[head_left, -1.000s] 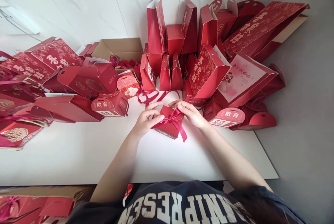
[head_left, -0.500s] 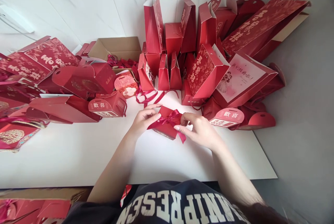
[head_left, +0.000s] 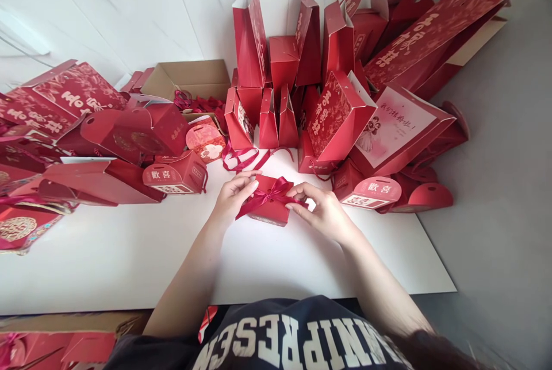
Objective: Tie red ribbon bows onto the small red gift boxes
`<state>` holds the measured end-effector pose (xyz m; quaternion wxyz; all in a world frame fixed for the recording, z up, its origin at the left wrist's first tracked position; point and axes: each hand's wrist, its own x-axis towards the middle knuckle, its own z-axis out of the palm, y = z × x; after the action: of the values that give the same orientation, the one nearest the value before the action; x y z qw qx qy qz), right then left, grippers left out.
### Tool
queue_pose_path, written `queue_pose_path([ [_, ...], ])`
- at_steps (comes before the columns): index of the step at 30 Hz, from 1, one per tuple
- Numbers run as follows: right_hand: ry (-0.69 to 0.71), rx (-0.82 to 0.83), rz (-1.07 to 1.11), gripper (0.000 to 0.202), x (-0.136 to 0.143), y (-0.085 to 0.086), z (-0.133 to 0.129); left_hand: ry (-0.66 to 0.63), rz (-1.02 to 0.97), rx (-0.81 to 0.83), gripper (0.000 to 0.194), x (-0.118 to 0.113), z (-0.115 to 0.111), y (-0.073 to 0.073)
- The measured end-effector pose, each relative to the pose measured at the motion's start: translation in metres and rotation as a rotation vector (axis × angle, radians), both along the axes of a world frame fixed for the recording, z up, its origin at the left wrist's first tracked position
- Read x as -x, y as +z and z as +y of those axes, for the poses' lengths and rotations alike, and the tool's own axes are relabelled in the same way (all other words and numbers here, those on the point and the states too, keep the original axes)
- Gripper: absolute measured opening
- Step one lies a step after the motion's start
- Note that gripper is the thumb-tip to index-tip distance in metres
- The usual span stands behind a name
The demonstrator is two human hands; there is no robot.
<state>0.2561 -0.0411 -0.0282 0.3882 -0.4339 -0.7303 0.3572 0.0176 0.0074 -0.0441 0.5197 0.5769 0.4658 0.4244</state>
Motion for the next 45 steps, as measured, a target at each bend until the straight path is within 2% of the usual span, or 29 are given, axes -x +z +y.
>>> queue_pose_path([
  [4,-0.015,-0.253,-0.114,0.014,-0.007,-0.009,0.005,-0.016,0.013,-0.025,0.043,-0.001,-0.001,0.002],
  [10,-0.05,-0.636,-0.381,0.025,-0.012,-0.017,0.004,-0.006,-0.009,-0.024,0.046,-0.005,-0.002,0.0],
  [14,-0.108,-0.802,-0.398,0.022,-0.012,-0.017,0.004,0.009,-0.015,-0.016,0.045,-0.007,-0.004,0.001],
  [17,-0.126,-0.828,-0.396,0.02,-0.012,-0.02,0.007,0.051,-0.058,0.003,0.045,-0.009,-0.006,0.002],
  [22,-0.146,-0.777,-0.384,0.023,-0.012,-0.028,0.013,0.075,-0.27,0.207,0.029,-0.011,-0.006,-0.002],
  [25,-0.14,-0.662,-0.297,0.024,-0.015,-0.026,0.015,0.036,-0.358,0.252,0.025,-0.01,-0.007,-0.003],
  [28,-0.048,-0.451,-0.167,0.025,-0.019,-0.016,0.013,-0.023,-0.377,0.237,0.026,-0.011,-0.008,-0.002],
  [31,0.095,-0.155,0.089,0.025,-0.019,-0.007,0.01,-0.064,-0.317,0.181,0.032,-0.011,-0.009,0.001],
  [34,0.038,0.103,0.379,0.026,-0.012,-0.006,0.01,-0.103,-0.239,0.139,0.037,-0.012,-0.011,0.004],
  [37,-0.01,0.286,0.424,0.026,-0.002,-0.012,0.014,-0.141,-0.184,0.122,0.037,-0.013,-0.012,0.005],
  [40,0.051,0.336,0.436,0.023,0.004,-0.014,0.017,-0.17,-0.15,0.113,0.036,-0.013,-0.013,0.006],
  [45,0.095,0.301,0.345,0.028,0.004,-0.012,0.017,-0.174,-0.121,0.078,0.04,-0.013,-0.012,0.005],
])
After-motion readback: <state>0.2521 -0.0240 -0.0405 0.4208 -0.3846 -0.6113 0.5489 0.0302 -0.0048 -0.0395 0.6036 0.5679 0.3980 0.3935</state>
